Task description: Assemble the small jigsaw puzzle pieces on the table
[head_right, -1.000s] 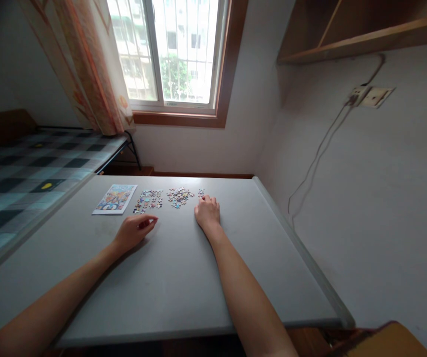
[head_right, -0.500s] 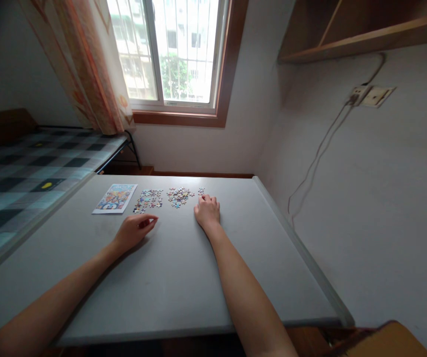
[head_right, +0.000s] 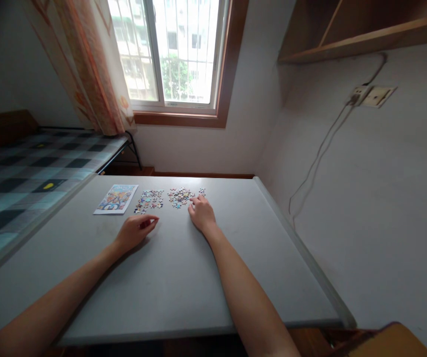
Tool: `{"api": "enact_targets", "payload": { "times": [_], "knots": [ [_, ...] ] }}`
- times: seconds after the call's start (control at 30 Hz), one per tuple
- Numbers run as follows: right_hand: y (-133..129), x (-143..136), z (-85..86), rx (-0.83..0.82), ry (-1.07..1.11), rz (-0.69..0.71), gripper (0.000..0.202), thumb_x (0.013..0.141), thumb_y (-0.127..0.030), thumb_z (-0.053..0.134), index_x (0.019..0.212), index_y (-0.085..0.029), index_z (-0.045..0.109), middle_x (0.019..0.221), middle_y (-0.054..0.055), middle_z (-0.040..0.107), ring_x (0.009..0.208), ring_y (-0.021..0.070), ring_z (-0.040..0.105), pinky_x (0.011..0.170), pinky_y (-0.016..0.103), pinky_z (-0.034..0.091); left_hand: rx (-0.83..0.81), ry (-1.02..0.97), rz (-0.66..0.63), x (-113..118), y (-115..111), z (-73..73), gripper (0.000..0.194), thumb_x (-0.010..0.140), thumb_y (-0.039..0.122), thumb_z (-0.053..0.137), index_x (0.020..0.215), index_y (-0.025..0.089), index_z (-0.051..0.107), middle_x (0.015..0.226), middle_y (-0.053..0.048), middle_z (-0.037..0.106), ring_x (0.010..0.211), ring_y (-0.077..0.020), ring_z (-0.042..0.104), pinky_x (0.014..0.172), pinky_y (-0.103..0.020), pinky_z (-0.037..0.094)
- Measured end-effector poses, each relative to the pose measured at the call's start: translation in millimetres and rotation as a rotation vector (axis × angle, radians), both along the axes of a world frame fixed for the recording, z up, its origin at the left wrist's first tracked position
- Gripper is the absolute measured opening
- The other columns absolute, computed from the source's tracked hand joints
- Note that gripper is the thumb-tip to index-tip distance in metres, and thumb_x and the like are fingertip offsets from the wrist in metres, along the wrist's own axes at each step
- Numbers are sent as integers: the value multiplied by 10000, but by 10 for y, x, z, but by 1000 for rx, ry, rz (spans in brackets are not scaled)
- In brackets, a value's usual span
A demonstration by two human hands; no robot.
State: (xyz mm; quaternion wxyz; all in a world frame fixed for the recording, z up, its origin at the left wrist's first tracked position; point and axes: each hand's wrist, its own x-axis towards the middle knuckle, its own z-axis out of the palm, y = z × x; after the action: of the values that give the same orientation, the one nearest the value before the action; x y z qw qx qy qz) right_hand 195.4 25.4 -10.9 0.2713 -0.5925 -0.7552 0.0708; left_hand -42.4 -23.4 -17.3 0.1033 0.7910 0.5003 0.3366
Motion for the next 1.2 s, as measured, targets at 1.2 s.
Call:
{"api": "enact_targets", "payload": {
  "times": [1.2],
  "knots": [
    [28,-49,-120,33,-8,102,211,861,-227,515,1002,-175,663,944,72,590,953,182,510,923,298,387,-11,20,-8,-9,11,-28,200,851,300,538,866,194,708,603,9,616,536,-92,519,561,-193,384]
  ]
}}
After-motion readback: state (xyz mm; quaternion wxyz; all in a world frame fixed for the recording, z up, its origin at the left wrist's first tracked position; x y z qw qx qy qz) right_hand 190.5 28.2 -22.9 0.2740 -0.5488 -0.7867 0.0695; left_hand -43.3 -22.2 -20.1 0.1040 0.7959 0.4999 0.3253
